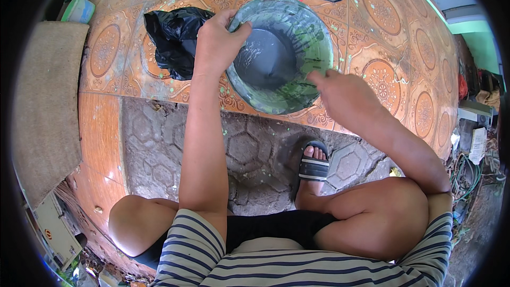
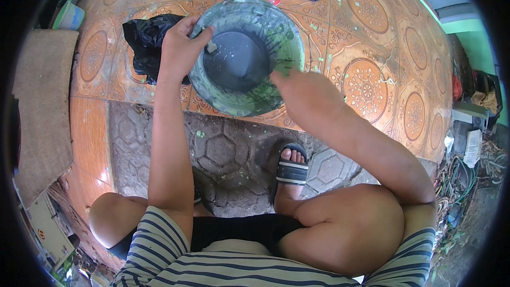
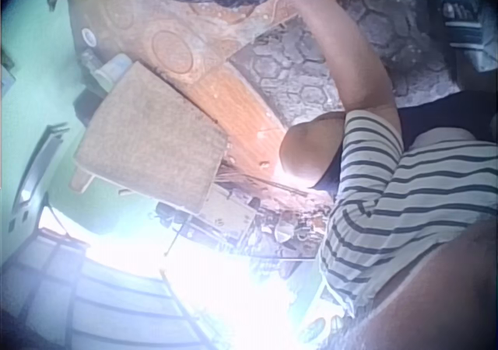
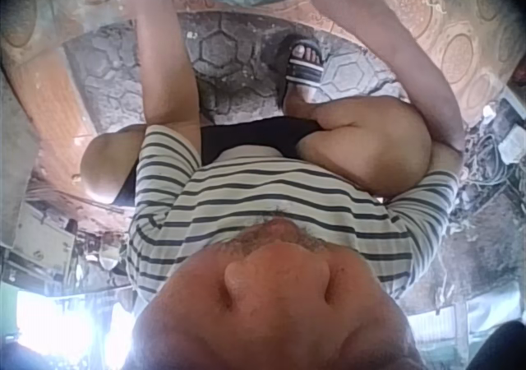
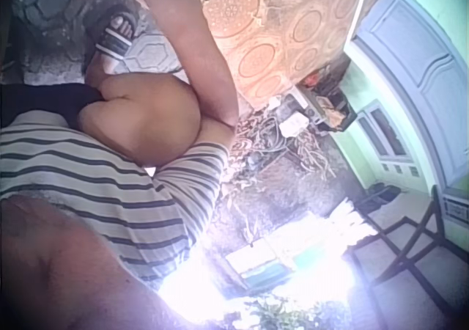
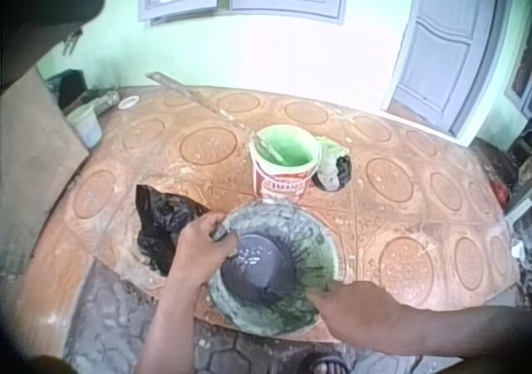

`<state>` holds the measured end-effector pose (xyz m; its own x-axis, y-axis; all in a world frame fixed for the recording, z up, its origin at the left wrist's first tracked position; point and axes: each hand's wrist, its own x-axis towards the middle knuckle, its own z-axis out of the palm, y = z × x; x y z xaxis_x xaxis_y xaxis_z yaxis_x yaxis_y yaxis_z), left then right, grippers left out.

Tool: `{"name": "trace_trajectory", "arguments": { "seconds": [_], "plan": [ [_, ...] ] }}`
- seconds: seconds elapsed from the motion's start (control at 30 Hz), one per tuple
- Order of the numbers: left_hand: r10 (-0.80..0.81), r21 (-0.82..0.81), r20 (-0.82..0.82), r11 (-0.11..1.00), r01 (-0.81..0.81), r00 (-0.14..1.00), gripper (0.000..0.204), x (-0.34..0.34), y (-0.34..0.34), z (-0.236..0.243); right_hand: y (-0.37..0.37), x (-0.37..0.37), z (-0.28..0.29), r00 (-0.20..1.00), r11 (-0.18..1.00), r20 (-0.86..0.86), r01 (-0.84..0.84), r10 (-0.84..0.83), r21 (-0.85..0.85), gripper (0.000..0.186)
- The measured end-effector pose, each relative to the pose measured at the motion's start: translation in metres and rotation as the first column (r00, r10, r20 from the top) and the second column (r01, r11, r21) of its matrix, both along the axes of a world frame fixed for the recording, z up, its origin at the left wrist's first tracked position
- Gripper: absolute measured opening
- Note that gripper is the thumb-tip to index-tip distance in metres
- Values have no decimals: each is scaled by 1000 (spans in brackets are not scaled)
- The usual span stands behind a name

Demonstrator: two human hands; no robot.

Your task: The person sits on a tiled floor and uses a stick to stir a dark grey substance inside a green bucket. The person repeatedly scrapes the sides and bottom of the bucket to mix the contents thoroughly.

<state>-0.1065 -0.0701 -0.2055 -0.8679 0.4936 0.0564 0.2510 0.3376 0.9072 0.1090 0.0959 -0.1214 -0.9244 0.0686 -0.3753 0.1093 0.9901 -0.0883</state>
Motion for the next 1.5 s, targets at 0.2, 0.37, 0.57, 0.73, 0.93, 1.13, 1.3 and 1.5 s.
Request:
{"name": "trace_trajectory", "arguments": {
  "seconds": [0.2,0.37,0.57,0.73,0.93,1.13,1.3,1.5],
  "plan": [
    [15,29,-35,999,-14,999,41,-1,0,-4,19,3,-17,997,999,-70,-26,29,43,39],
    [7,-87,-48,996,-11,999,42,-1,-1,5,23,-6,-13,990,983,-128,78,-57,168,39],
    [7,-80,-75,997,-13,997,42,5,1,10,14,9,-13,997,998,-55,-50,49,-25,46],
    [32,42,-53,999,-30,998,36,-2,0,-7,20,1,-16,991,996,-101,85,-85,-10,46],
    [-3,214,196,976,-39,981,33,-1,2,-19,21,0,-6,998,995,-3,69,-69,-70,45],
    [-32,252,260,967,-36,965,30,7,7,-18,26,0,1,999,998,-8,47,-47,-41,43],
    [-46,270,281,962,-33,959,31,9,12,-34,26,0,-1,998,998,-16,61,-61,-7,33],
    [-26,244,304,968,-52,952,32,7,14,-49,44,7,-1,991,960,-17,-123,131,253,26]
  ]
}}
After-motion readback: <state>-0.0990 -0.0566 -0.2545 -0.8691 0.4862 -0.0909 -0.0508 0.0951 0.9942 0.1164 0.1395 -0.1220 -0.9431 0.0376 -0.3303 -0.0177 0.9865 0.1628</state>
